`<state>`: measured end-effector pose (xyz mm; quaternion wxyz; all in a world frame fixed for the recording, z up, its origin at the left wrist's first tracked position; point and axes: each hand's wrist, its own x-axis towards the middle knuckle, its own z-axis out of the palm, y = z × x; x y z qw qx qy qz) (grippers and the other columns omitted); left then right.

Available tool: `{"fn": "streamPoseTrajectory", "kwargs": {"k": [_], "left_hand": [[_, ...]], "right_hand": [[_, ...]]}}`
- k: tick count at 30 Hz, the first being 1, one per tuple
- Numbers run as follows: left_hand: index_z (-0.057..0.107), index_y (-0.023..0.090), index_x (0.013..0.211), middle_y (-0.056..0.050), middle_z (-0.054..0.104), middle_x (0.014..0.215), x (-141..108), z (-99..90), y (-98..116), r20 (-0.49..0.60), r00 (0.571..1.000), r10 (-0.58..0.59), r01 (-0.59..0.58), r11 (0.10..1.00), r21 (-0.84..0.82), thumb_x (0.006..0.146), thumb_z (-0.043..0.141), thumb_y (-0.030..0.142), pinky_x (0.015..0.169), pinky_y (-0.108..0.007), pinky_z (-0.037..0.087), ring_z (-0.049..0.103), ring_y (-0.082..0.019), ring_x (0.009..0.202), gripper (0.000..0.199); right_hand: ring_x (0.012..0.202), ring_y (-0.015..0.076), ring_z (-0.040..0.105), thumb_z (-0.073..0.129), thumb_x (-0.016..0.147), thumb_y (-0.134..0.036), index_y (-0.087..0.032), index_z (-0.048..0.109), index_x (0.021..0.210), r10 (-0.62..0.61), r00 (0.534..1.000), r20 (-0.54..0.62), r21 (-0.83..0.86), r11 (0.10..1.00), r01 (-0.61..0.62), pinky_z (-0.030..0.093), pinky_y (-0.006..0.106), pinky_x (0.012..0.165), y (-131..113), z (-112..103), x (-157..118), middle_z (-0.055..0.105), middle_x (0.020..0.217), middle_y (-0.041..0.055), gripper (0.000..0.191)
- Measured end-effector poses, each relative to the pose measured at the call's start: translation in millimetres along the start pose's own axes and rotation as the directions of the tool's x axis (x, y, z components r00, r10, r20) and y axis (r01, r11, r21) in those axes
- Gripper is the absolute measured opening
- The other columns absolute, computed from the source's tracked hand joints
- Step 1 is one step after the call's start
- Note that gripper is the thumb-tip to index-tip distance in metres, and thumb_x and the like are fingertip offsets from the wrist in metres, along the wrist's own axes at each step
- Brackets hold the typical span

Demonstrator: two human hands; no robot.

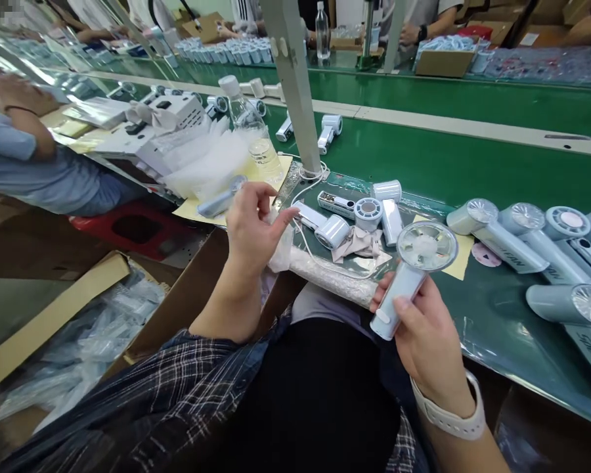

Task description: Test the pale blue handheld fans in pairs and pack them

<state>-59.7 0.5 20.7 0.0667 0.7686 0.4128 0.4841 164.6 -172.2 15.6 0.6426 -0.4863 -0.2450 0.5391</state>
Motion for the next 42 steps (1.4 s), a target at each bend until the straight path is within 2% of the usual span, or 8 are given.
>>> {"fn": "streamPoseTrajectory", "kwargs": {"k": [6,10,18,24,34,36,38,42], "left_hand": [[0.057,0.019,0.121,-0.009,0.066,0.113,-38,35.0,5,0.481,0.861,0.164,-0.108,0.984,-0.142,0.095,0.065,0.009,0.09,-0.034,0.059,0.067,-0.02,0.101,0.029],[0.062,0.017,0.108,-0.014,0.065,0.119,-57,54.1,-7,0.489,0.872,-0.014,-0.026,0.997,0.076,0.095,0.058,0.008,0.1,-0.04,0.056,0.065,-0.025,0.113,0.016],[0.062,0.019,0.11,-0.007,0.072,0.092,-40,13.0,-2,0.555,0.813,-0.175,0.032,0.966,0.258,0.102,0.045,0.013,0.089,-0.041,0.05,0.067,-0.025,0.09,0.02],[0.063,0.02,0.123,-0.01,0.077,0.113,-39,8.3,15,0.766,0.604,-0.219,-0.014,0.959,0.285,0.105,0.048,0.023,0.089,-0.039,0.053,0.072,-0.027,0.102,0.024],[0.072,0.02,0.123,-0.008,0.074,0.107,-45,9.4,-17,0.759,0.638,-0.132,0.224,0.974,-0.019,0.098,0.051,0.013,0.101,-0.038,0.054,0.07,-0.023,0.107,0.034],[0.069,0.021,0.123,-0.003,0.071,0.096,-45,8.1,-25,0.733,0.652,-0.193,0.559,0.775,-0.294,0.093,0.062,0.018,0.088,-0.033,0.056,0.069,-0.019,0.089,0.03],[0.063,0.021,0.116,0.002,0.063,0.081,-46,8.4,-33,0.711,0.618,-0.336,0.782,0.357,-0.511,0.084,0.073,0.025,0.072,-0.029,0.052,0.061,-0.015,0.071,0.034],[0.053,0.023,0.111,0.009,0.047,0.069,-46,4.5,-45,0.651,0.567,-0.504,0.781,0.079,-0.619,0.076,0.08,0.036,0.053,-0.02,0.03,0.038,-0.008,0.053,0.046]], "right_hand": [[0.076,0.0154,0.067,0.098,0.072,-0.032,-0.032,0.075,0.124,0.017,0.999,0.04,-0.007,1.0,-0.017,0.063,0.026,0.064,-1,-2,-2,0.067,0.098,0.0018,0.057],[0.074,0.0178,0.072,0.098,0.074,-0.034,-0.031,0.074,0.127,0.015,0.998,0.063,-0.059,0.998,-0.012,0.065,0.029,0.064,1,-8,-6,0.071,0.101,0.0041,0.058],[0.05,0.0118,0.061,0.088,0.086,-0.046,-0.032,0.063,0.116,0.024,0.981,0.19,-0.071,0.997,-0.01,0.042,0.021,0.039,16,-7,-4,0.071,0.091,0.0011,0.042],[0.06,0.0126,0.061,0.092,0.081,-0.043,-0.027,0.063,0.114,0.062,0.974,0.217,-0.24,0.971,-0.008,0.051,0.028,0.054,27,-5,2,0.065,0.094,-0.0005,0.046],[0.071,0.0285,0.072,0.076,0.089,-0.063,-0.018,0.053,0.159,-0.006,0.994,0.113,-0.736,0.671,0.088,0.062,0.045,0.071,41,-5,10,0.078,0.089,0.0072,0.086],[0.09,0.0329,0.076,0.069,0.096,-0.06,-0.02,0.057,0.157,-0.157,0.958,0.238,-0.808,0.515,0.285,0.062,0.047,0.08,47,6,15,0.08,0.104,0.0119,0.074],[0.104,0.0349,0.075,0.062,0.102,-0.053,-0.019,0.06,0.155,-0.261,0.882,0.394,-0.842,0.283,0.46,0.061,0.045,0.084,54,19,24,0.078,0.121,0.0158,0.063],[0.075,0.025,0.071,0.054,0.107,-0.036,-0.02,0.059,0.157,-0.232,0.781,0.579,-0.815,-0.143,0.562,0.05,0.035,0.059,61,38,35,0.075,0.106,0.0117,0.052]]}}
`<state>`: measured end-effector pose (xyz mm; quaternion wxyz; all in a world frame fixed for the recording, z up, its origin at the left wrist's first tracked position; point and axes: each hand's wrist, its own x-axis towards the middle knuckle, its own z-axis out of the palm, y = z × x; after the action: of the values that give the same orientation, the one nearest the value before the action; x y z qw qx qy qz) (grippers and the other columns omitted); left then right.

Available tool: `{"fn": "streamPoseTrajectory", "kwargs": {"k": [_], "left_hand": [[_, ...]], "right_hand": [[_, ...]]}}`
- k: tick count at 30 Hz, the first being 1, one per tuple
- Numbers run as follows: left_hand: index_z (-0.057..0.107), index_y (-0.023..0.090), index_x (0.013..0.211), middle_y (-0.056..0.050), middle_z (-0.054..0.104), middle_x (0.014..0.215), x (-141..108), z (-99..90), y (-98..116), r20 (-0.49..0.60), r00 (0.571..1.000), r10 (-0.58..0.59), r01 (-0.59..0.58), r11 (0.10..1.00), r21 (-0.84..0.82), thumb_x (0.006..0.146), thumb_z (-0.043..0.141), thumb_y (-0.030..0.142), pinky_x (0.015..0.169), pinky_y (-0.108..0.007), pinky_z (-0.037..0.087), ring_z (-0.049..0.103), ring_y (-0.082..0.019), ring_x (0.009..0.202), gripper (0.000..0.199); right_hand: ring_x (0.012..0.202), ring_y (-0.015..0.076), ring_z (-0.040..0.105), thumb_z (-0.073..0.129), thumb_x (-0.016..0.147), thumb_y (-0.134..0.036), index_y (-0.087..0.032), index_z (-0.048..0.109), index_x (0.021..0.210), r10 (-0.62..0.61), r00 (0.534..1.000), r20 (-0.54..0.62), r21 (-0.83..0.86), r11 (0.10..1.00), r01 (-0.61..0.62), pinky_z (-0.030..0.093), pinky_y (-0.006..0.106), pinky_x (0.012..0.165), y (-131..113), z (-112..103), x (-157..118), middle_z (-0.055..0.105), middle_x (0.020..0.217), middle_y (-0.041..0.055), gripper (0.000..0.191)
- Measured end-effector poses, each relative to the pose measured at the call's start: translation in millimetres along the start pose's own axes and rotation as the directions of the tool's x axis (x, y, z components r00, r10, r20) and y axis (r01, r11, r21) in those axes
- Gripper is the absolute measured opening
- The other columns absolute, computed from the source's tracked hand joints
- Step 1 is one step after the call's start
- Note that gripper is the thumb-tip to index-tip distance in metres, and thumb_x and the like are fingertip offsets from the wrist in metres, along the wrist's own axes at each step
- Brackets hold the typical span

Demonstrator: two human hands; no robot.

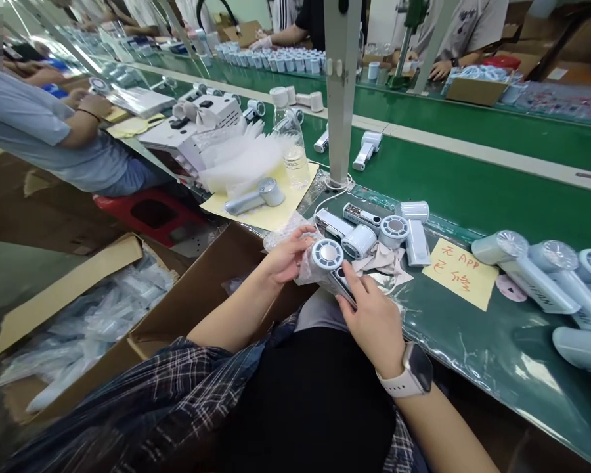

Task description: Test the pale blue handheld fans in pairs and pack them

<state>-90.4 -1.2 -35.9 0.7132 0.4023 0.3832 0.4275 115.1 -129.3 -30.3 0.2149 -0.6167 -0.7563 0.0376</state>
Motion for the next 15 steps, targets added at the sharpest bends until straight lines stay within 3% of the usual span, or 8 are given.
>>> {"fn": "streamPoseTrajectory", "kwargs": {"k": [2,5,8,9,11,12,13,15], "left_hand": [[0.052,0.024,0.116,0.01,0.047,0.07,-5,-3.0,7,-0.009,0.999,0.053,-0.052,0.998,0.044,0.078,0.078,0.034,0.051,-0.02,0.024,0.034,-0.007,0.052,0.047],[0.051,0.024,0.127,0.008,0.053,0.075,-25,2.5,23,0.122,0.963,0.241,-0.269,0.892,0.363,0.088,0.068,0.026,0.06,-0.021,0.04,0.048,-0.009,0.061,0.043],[0.053,0.023,0.133,0.001,0.065,0.088,-51,17.2,39,0.484,0.822,0.299,-0.568,0.468,0.677,0.099,0.052,0.019,0.078,-0.029,0.053,0.064,-0.015,0.081,0.034],[0.055,0.023,0.133,-0.002,0.07,0.095,-58,21.8,44,0.589,0.757,0.282,-0.653,0.308,0.692,0.102,0.048,0.017,0.082,-0.031,0.055,0.066,-0.017,0.087,0.033],[0.055,0.021,0.135,-0.006,0.074,0.103,-68,27.6,51,0.709,0.648,0.278,-0.745,0.041,0.666,0.104,0.042,0.012,0.086,-0.033,0.057,0.069,-0.02,0.093,0.035],[0.054,0.021,0.137,-0.007,0.075,0.104,-70,28.5,54,0.725,0.623,0.293,-0.749,-0.044,0.661,0.104,0.042,0.011,0.086,-0.034,0.057,0.07,-0.02,0.093,0.037],[0.053,0.021,0.139,-0.007,0.075,0.104,-71,28.2,58,0.721,0.618,0.314,-0.738,-0.084,0.67,0.104,0.042,0.01,0.085,-0.033,0.058,0.07,-0.019,0.093,0.038],[0.051,0.024,0.142,-0.003,0.074,0.099,-71,25.0,68,0.668,0.657,0.349,-0.708,-0.017,0.706,0.104,0.046,0.011,0.081,-0.031,0.058,0.07,-0.017,0.087,0.04]], "right_hand": [[0.067,0.0214,0.066,0.055,0.107,-0.029,-0.021,0.058,0.158,-0.06,0.998,0.033,-0.153,0.986,0.065,0.043,0.033,0.053,-8,-2,3,0.072,0.098,0.0088,0.051],[0.072,0.0228,0.066,0.055,0.104,-0.015,-0.021,0.058,0.158,-0.141,0.985,0.097,-0.291,0.943,0.163,0.041,0.033,0.053,-24,-11,6,0.072,0.095,0.0093,0.054],[0.083,0.0267,0.069,0.056,0.098,-0.008,-0.021,0.07,0.14,-0.146,0.971,0.188,-0.23,0.955,0.188,0.045,0.034,0.058,-35,-19,15,0.075,0.102,0.0141,0.046],[0.087,0.0281,0.07,0.058,0.097,-0.011,-0.02,0.074,0.132,-0.111,0.973,0.203,-0.137,0.981,0.14,0.048,0.034,0.061,-35,-22,20,0.076,0.105,0.0157,0.039],[0.087,0.0283,0.071,0.065,0.097,-0.024,-0.019,0.076,0.122,0.047,0.979,0.199,0.178,0.98,-0.083,0.051,0.034,0.063,-29,-28,30,0.078,0.107,0.0159,0.028],[0.08,0.0262,0.07,0.066,0.098,-0.034,-0.018,0.076,0.122,0.149,0.963,0.225,0.387,0.893,-0.229,0.051,0.034,0.06,-26,-32,34,0.078,0.103,0.0145,0.03],[0.071,0.0232,0.068,0.066,0.099,-0.043,-0.017,0.074,0.125,0.224,0.931,0.287,0.59,0.725,-0.356,0.049,0.032,0.055,-23,-37,38,0.078,0.099,0.0122,0.038],[0.063,0.0184,0.065,0.066,0.098,-0.055,-0.018,0.069,0.135,0.191,0.873,0.449,0.831,0.268,-0.487,0.044,0.027,0.047,-25,-48,41,0.075,0.093,0.0076,0.053]]}}
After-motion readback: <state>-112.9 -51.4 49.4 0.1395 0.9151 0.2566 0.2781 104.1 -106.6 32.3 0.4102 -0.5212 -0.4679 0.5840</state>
